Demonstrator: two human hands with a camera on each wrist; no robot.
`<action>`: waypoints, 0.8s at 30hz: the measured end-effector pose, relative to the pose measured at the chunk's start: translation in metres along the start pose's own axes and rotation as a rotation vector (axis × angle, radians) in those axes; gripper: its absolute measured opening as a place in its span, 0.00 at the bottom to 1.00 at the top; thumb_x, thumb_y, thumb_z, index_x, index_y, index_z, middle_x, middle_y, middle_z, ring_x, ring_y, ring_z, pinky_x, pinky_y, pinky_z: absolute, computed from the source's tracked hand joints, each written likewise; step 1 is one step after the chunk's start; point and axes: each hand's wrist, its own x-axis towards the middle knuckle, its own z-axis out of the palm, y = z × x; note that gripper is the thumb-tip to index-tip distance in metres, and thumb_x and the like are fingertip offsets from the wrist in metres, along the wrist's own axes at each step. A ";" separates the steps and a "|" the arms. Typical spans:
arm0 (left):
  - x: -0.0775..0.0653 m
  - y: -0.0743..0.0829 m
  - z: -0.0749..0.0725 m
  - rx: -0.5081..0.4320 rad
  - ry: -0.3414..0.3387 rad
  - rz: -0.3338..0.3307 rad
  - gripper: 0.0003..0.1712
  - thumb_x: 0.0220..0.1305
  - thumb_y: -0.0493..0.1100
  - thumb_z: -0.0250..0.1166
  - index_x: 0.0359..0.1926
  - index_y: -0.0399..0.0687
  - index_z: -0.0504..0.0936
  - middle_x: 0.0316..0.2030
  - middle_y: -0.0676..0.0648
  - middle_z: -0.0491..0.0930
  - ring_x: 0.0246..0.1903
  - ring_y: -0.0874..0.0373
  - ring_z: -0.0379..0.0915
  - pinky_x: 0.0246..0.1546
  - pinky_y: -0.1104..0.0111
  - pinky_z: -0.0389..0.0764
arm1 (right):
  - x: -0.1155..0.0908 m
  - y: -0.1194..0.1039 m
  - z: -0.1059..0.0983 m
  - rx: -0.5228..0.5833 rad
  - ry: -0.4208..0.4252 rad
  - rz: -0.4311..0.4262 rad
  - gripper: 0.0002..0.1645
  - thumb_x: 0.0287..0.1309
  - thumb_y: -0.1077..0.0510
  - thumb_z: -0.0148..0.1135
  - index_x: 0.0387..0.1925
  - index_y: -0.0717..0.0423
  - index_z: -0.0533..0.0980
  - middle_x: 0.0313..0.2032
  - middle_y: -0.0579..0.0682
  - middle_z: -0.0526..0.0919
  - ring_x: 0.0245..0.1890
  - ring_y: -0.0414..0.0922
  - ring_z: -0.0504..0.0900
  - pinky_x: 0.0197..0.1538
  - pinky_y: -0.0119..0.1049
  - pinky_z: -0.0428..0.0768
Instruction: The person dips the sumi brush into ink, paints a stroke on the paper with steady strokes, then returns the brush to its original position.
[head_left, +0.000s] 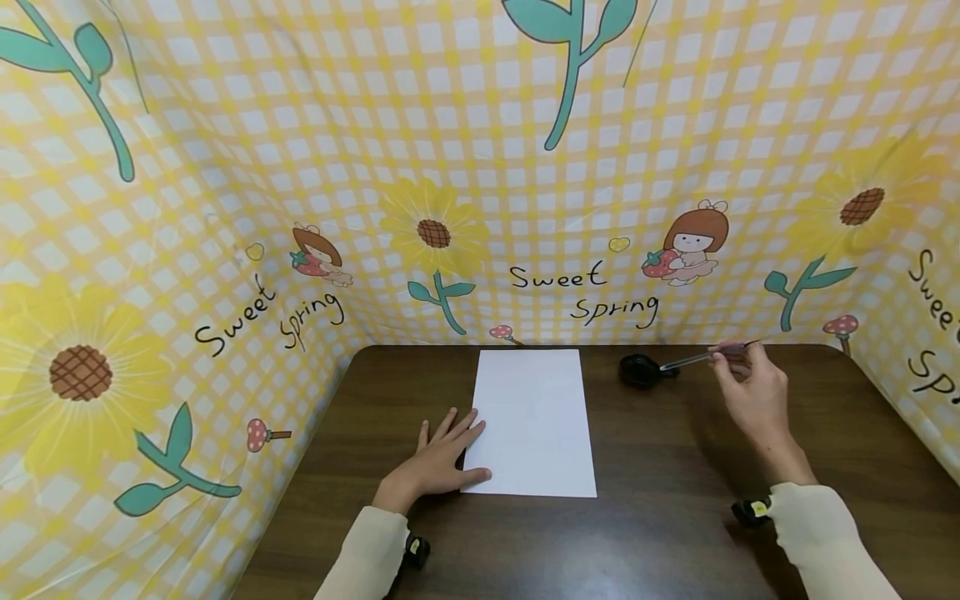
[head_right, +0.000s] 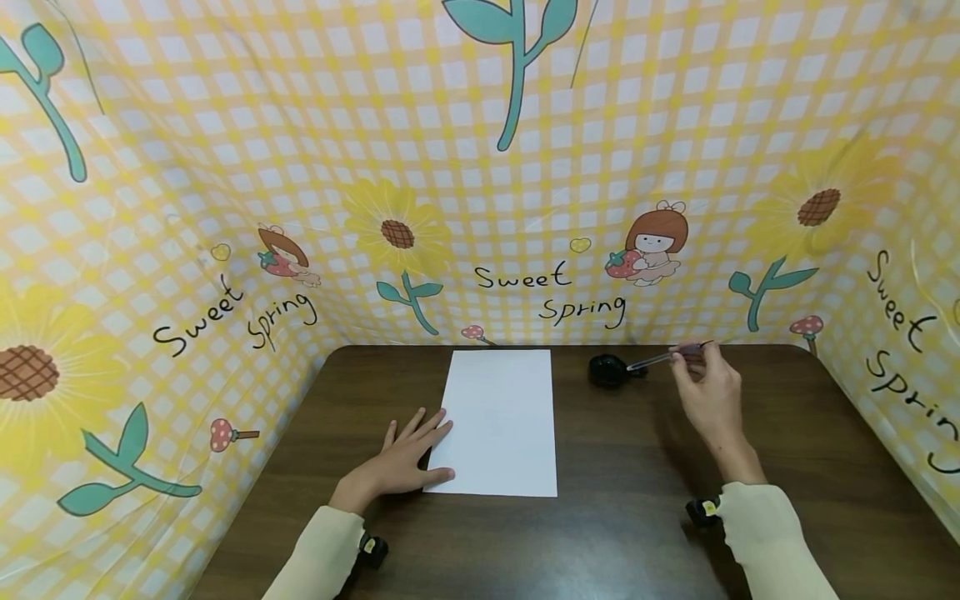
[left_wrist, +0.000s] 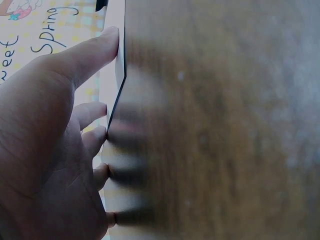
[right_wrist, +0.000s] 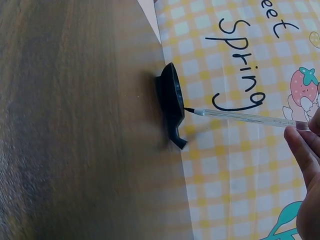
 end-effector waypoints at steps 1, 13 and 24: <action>0.000 0.000 0.000 -0.001 -0.001 0.000 0.52 0.70 0.72 0.64 0.86 0.57 0.57 0.87 0.50 0.46 0.86 0.38 0.31 0.77 0.26 0.28 | 0.000 0.000 0.000 0.004 -0.001 0.002 0.11 0.72 0.70 0.62 0.52 0.73 0.76 0.44 0.67 0.87 0.41 0.13 0.79 0.47 0.08 0.75; 0.000 -0.001 0.001 0.001 -0.006 -0.001 0.53 0.70 0.72 0.64 0.86 0.58 0.56 0.87 0.51 0.45 0.87 0.39 0.30 0.77 0.26 0.27 | -0.003 0.006 0.002 0.015 -0.011 0.026 0.10 0.72 0.71 0.60 0.51 0.73 0.76 0.44 0.67 0.88 0.41 0.14 0.80 0.46 0.09 0.77; -0.001 0.000 0.000 0.001 -0.006 -0.006 0.52 0.70 0.72 0.64 0.86 0.58 0.57 0.87 0.50 0.46 0.87 0.39 0.30 0.77 0.26 0.27 | -0.003 0.006 0.000 0.016 -0.012 0.025 0.10 0.72 0.70 0.61 0.51 0.73 0.76 0.45 0.68 0.87 0.41 0.14 0.80 0.47 0.08 0.76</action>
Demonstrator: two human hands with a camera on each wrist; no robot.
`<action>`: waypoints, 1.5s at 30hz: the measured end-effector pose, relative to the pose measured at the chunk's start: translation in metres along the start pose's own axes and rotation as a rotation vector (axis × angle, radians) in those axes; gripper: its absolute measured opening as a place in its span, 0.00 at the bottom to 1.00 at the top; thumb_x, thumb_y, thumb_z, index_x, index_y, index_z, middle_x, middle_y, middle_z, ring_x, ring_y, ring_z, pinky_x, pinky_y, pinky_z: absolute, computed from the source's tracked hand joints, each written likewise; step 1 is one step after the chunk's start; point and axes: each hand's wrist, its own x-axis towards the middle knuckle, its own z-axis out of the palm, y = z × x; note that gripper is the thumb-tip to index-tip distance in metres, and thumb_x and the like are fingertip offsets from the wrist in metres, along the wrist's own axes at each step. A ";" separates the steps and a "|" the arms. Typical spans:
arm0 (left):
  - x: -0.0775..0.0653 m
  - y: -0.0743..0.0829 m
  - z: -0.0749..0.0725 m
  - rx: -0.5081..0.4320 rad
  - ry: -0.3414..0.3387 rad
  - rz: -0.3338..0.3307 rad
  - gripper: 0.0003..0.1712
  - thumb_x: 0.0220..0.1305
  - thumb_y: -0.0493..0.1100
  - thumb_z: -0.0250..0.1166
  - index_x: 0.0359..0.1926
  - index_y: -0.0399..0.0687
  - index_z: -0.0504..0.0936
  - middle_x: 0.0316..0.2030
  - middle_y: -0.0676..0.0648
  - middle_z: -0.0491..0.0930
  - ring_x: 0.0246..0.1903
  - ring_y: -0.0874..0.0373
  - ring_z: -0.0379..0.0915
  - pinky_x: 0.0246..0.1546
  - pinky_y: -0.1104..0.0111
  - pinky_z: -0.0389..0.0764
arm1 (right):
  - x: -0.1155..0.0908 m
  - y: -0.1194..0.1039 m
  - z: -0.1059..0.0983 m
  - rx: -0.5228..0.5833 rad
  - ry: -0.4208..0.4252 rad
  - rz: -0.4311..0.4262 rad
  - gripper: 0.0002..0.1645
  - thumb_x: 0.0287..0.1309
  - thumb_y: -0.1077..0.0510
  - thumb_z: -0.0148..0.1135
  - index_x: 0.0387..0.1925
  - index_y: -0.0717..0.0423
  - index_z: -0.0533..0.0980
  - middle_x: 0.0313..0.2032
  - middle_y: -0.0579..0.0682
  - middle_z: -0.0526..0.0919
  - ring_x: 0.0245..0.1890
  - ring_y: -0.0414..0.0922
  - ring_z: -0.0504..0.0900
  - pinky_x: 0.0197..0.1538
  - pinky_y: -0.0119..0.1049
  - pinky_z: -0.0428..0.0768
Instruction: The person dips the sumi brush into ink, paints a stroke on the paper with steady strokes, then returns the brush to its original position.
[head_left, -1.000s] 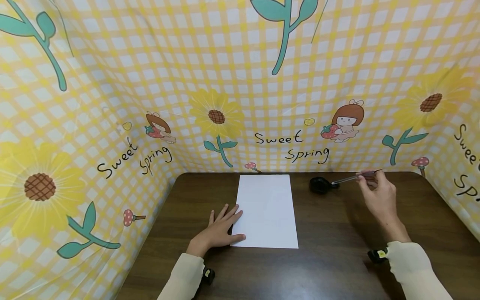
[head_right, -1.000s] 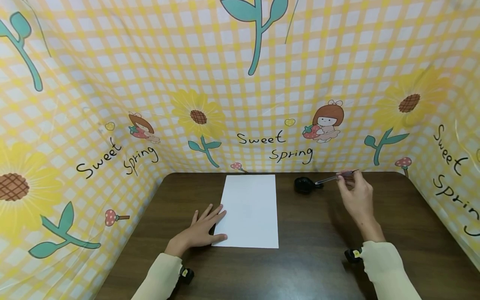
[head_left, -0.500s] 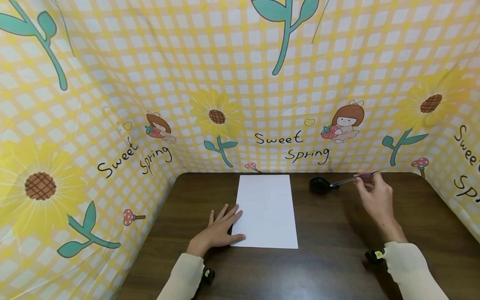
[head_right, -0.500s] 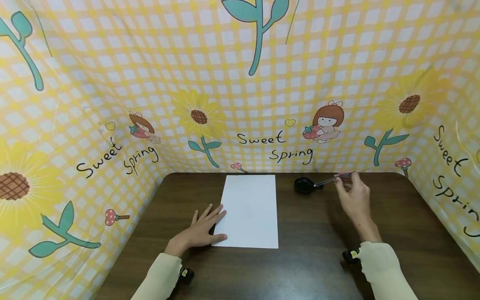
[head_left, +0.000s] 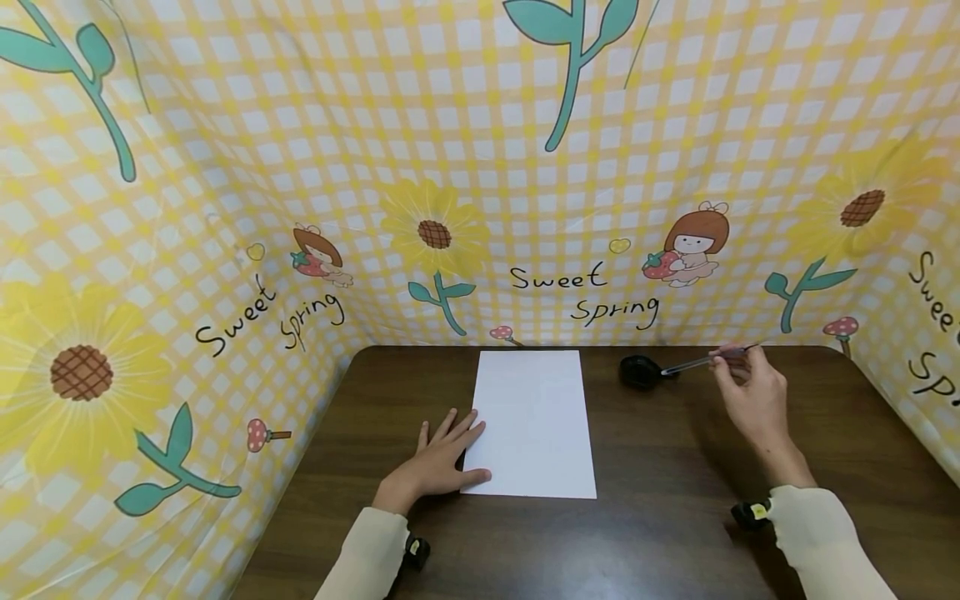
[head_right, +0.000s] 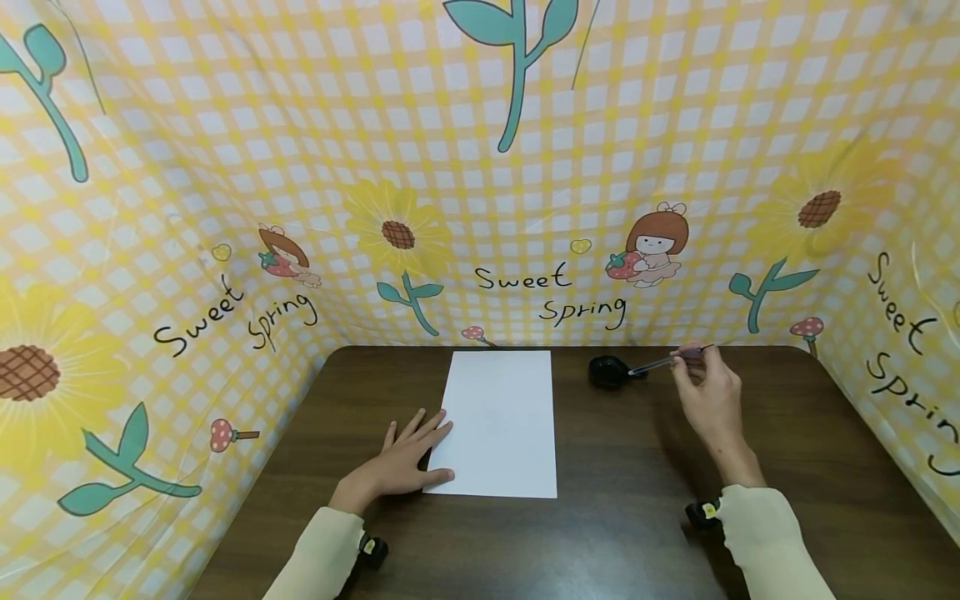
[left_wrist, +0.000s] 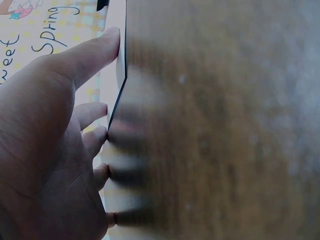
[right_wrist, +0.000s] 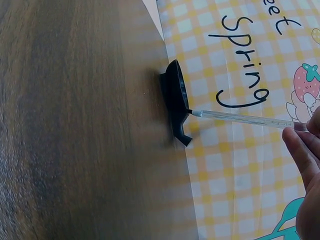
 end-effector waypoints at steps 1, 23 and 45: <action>0.000 0.000 0.000 -0.001 0.001 0.000 0.52 0.70 0.72 0.64 0.86 0.58 0.57 0.87 0.50 0.46 0.87 0.39 0.30 0.77 0.26 0.28 | 0.000 0.000 0.000 0.000 0.000 -0.002 0.10 0.72 0.71 0.61 0.51 0.73 0.76 0.45 0.68 0.87 0.41 0.14 0.80 0.47 0.08 0.76; 0.002 -0.001 0.002 0.007 -0.005 -0.009 0.53 0.70 0.73 0.63 0.86 0.59 0.56 0.87 0.51 0.45 0.87 0.40 0.29 0.77 0.27 0.27 | 0.001 0.004 -0.005 -0.041 0.010 -0.016 0.09 0.71 0.71 0.61 0.50 0.72 0.76 0.43 0.66 0.88 0.41 0.11 0.79 0.46 0.08 0.75; 0.001 0.001 0.000 0.008 -0.006 -0.003 0.53 0.71 0.72 0.63 0.86 0.57 0.56 0.87 0.50 0.45 0.86 0.38 0.30 0.77 0.26 0.28 | 0.005 -0.007 -0.015 -0.054 0.038 -0.088 0.10 0.70 0.73 0.62 0.49 0.74 0.76 0.43 0.68 0.88 0.42 0.10 0.78 0.48 0.07 0.74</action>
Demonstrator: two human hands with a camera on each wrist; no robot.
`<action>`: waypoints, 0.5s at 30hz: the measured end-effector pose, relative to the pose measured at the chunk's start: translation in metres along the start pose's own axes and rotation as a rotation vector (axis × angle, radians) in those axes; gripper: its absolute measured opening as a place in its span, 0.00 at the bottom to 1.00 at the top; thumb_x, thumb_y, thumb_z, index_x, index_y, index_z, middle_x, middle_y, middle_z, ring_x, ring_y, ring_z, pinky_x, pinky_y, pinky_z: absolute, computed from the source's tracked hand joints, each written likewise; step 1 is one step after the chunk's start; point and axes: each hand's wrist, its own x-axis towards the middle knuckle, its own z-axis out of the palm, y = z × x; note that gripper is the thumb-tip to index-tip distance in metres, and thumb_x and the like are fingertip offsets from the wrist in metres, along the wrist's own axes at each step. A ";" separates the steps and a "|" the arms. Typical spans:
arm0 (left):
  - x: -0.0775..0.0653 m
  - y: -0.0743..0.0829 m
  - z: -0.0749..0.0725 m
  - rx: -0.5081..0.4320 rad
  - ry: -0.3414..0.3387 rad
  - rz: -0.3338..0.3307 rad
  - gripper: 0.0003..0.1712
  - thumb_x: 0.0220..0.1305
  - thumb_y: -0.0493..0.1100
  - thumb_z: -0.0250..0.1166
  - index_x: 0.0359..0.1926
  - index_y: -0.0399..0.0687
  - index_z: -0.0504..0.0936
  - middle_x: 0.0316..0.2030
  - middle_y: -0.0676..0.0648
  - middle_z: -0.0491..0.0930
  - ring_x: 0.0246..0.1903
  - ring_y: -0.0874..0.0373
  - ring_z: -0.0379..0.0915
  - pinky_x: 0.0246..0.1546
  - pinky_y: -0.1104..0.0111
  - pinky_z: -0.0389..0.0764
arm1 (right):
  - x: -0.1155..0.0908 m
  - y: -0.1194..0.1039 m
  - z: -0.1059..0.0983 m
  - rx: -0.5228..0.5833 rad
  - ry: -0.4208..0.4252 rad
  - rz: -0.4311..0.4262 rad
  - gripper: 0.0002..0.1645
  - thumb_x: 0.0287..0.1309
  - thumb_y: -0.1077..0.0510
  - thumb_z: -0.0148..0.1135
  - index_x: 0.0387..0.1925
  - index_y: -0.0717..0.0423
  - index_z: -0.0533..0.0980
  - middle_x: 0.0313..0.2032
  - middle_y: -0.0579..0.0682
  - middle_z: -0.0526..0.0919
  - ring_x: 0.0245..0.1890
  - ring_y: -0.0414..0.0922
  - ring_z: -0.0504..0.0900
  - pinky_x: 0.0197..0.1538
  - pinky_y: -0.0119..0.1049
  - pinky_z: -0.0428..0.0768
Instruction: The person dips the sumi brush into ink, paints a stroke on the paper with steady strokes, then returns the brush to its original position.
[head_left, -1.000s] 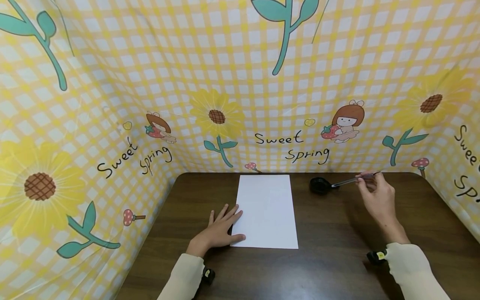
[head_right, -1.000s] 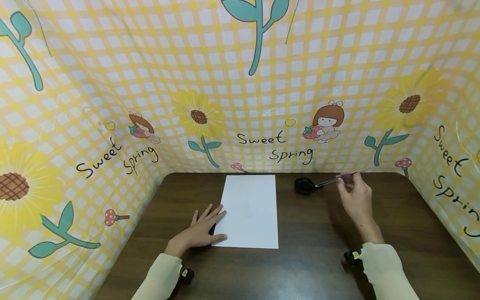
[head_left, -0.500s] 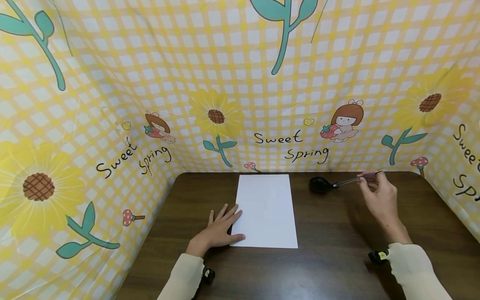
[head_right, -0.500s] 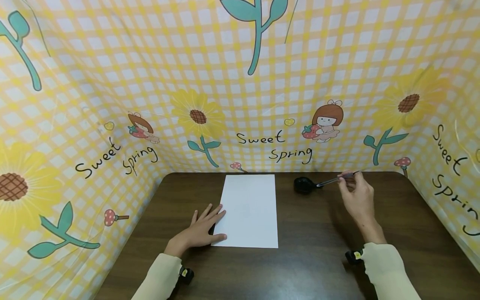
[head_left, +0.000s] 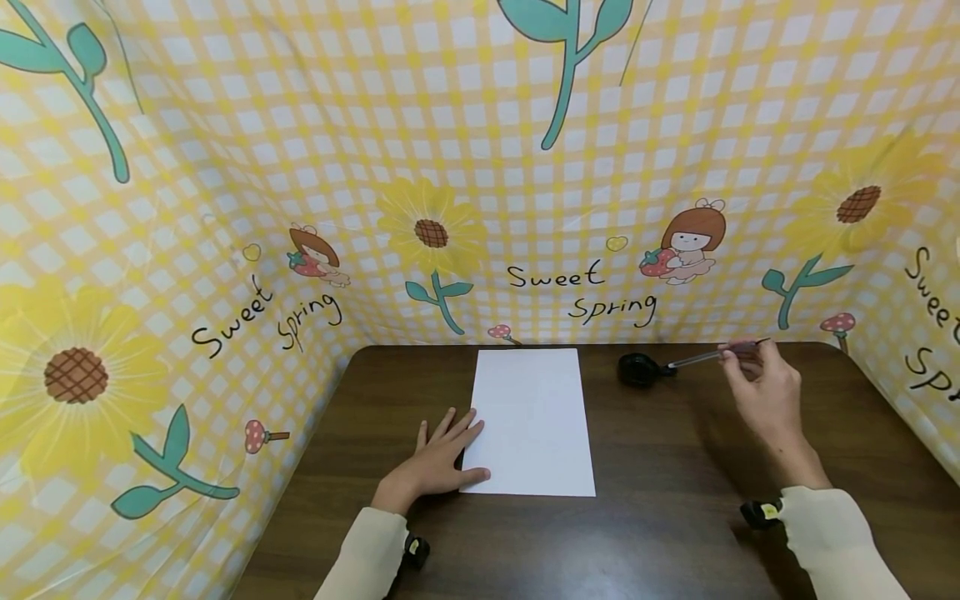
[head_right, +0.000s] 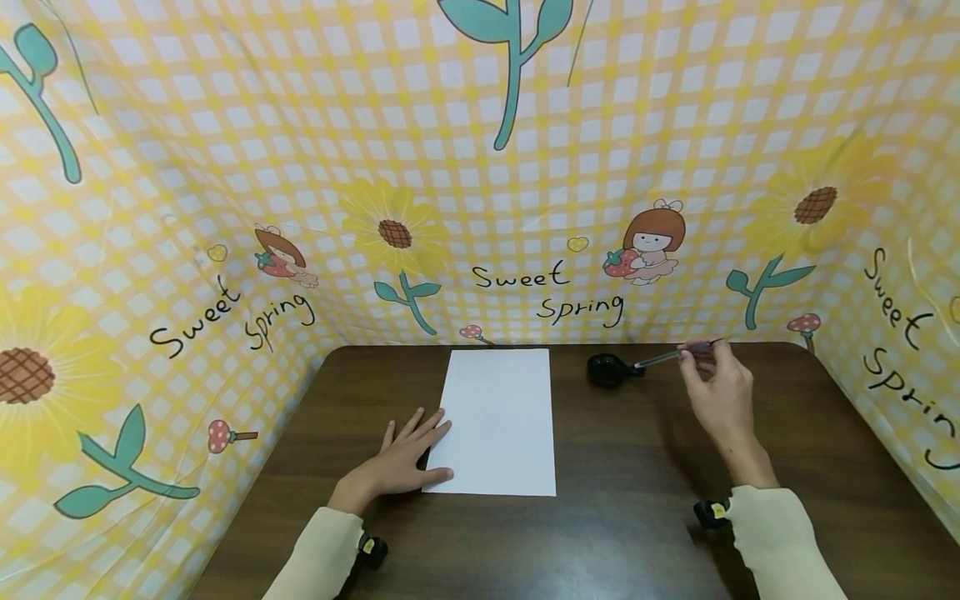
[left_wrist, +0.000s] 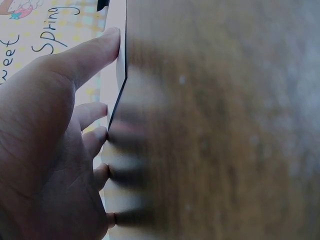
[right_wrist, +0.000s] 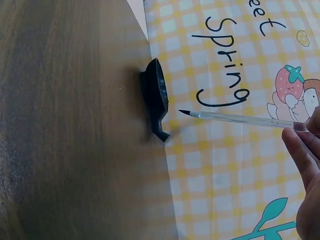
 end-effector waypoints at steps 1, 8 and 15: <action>0.000 0.000 0.000 -0.001 0.000 0.001 0.53 0.71 0.72 0.63 0.86 0.57 0.56 0.87 0.50 0.45 0.86 0.38 0.30 0.77 0.26 0.28 | 0.000 -0.001 0.000 -0.001 0.002 -0.005 0.10 0.69 0.73 0.62 0.49 0.74 0.76 0.43 0.68 0.88 0.42 0.10 0.78 0.48 0.07 0.74; 0.000 0.000 0.000 -0.006 0.002 0.003 0.52 0.71 0.71 0.64 0.86 0.57 0.57 0.87 0.50 0.46 0.86 0.38 0.31 0.77 0.26 0.28 | 0.003 -0.008 0.000 0.007 0.017 -0.031 0.10 0.70 0.73 0.63 0.49 0.76 0.76 0.42 0.69 0.87 0.42 0.11 0.78 0.48 0.07 0.74; 0.000 -0.001 0.001 0.001 0.003 0.005 0.53 0.71 0.72 0.64 0.86 0.57 0.57 0.87 0.49 0.46 0.86 0.38 0.31 0.76 0.25 0.28 | 0.007 -0.012 0.000 0.017 0.025 -0.048 0.09 0.69 0.73 0.63 0.48 0.75 0.77 0.41 0.67 0.87 0.43 0.12 0.79 0.48 0.08 0.75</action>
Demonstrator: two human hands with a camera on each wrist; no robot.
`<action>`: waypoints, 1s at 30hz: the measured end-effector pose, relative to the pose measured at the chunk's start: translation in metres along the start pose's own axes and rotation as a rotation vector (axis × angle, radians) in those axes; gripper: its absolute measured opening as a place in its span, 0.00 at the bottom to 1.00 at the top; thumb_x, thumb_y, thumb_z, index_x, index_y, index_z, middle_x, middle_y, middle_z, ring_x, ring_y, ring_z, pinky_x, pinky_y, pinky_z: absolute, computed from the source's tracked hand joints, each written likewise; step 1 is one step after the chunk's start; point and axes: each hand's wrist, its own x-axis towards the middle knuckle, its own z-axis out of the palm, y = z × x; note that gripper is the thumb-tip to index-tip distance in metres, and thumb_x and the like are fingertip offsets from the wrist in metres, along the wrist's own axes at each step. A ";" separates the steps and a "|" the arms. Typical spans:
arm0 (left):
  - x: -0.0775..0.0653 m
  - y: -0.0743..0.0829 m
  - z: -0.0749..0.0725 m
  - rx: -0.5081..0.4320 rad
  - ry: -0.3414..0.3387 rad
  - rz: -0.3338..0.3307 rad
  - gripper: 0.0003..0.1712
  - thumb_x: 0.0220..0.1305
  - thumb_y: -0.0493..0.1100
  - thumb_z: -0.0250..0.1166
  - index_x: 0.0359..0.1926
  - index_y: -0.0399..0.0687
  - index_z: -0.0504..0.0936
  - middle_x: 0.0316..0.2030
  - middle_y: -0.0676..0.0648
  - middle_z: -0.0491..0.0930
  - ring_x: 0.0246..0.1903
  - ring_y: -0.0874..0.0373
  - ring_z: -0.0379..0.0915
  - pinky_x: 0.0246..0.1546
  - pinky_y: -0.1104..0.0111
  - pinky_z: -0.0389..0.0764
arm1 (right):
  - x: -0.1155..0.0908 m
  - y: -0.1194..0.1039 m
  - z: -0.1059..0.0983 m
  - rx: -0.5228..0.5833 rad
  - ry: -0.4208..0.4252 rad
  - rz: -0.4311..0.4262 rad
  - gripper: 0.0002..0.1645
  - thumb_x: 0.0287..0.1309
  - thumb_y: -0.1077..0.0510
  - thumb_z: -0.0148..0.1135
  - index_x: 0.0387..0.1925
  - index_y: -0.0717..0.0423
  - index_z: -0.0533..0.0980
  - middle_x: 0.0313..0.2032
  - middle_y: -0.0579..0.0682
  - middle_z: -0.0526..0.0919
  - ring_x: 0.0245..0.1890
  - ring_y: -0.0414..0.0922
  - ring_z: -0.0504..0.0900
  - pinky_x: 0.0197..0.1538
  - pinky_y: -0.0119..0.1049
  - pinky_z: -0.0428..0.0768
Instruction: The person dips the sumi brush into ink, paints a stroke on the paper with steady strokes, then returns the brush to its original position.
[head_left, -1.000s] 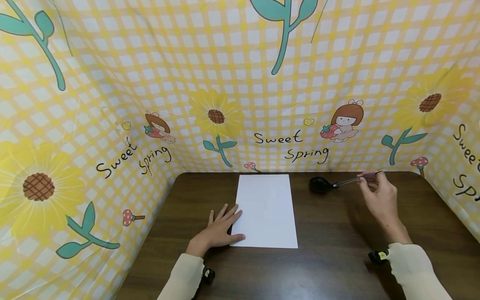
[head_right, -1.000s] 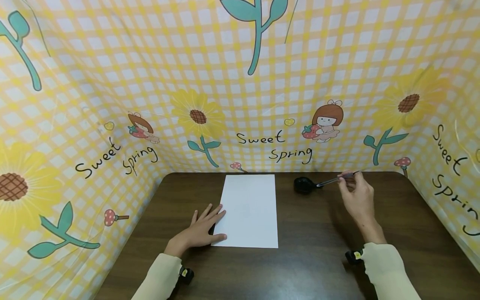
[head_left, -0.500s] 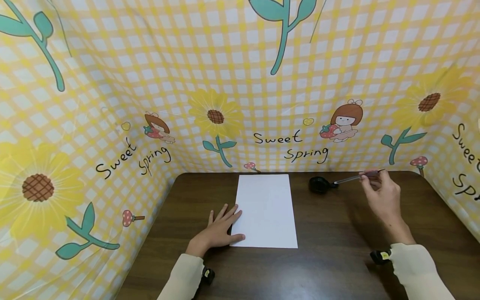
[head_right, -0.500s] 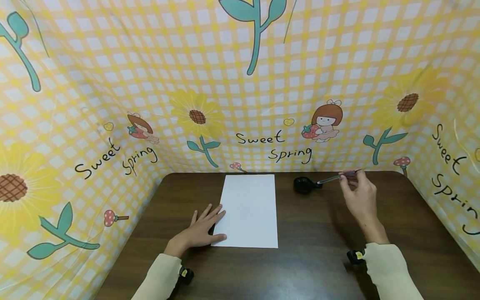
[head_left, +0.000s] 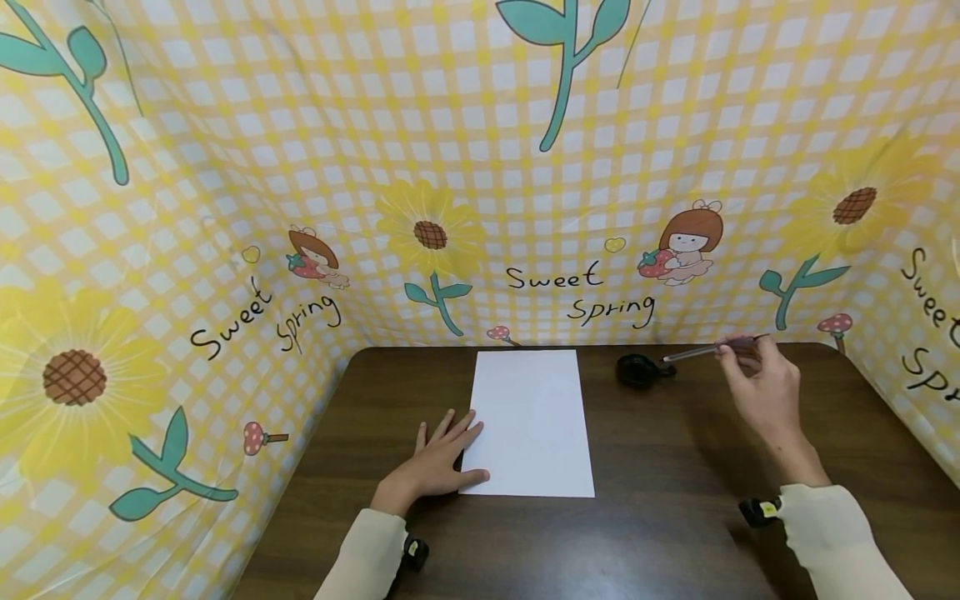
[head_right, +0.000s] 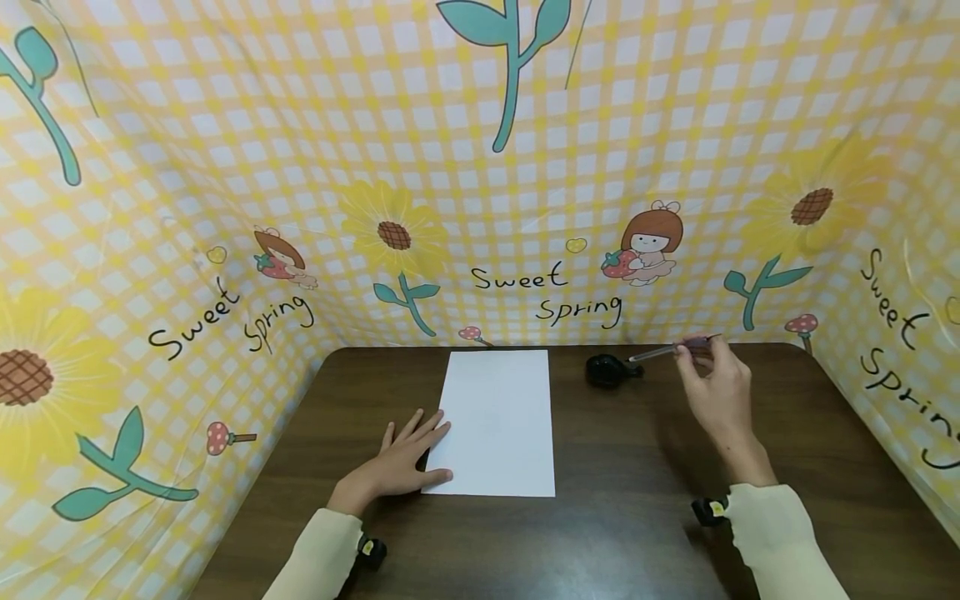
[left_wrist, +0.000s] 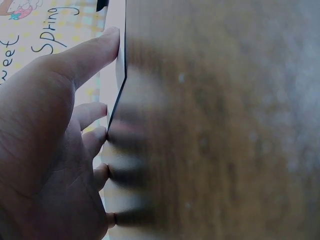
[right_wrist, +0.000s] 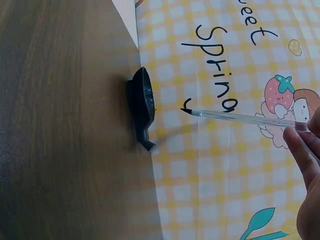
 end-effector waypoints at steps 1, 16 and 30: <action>0.000 0.000 0.000 0.001 -0.001 -0.001 0.53 0.71 0.72 0.64 0.86 0.57 0.57 0.87 0.49 0.45 0.86 0.38 0.31 0.76 0.25 0.28 | 0.001 -0.001 0.000 0.004 0.003 -0.004 0.09 0.68 0.73 0.63 0.48 0.75 0.77 0.41 0.68 0.87 0.43 0.12 0.79 0.48 0.08 0.75; 0.001 -0.002 0.002 0.013 -0.003 -0.005 0.53 0.70 0.73 0.63 0.86 0.58 0.56 0.87 0.51 0.45 0.87 0.39 0.30 0.77 0.26 0.28 | 0.006 -0.014 0.003 0.033 0.020 -0.068 0.09 0.66 0.75 0.64 0.47 0.77 0.78 0.41 0.69 0.88 0.44 0.14 0.80 0.48 0.09 0.76; 0.001 -0.001 0.001 0.001 -0.001 -0.003 0.53 0.70 0.72 0.63 0.86 0.57 0.56 0.87 0.51 0.45 0.87 0.38 0.30 0.77 0.26 0.27 | 0.010 -0.017 0.013 0.073 0.040 -0.080 0.11 0.64 0.78 0.65 0.47 0.76 0.78 0.41 0.70 0.89 0.42 0.14 0.81 0.49 0.10 0.77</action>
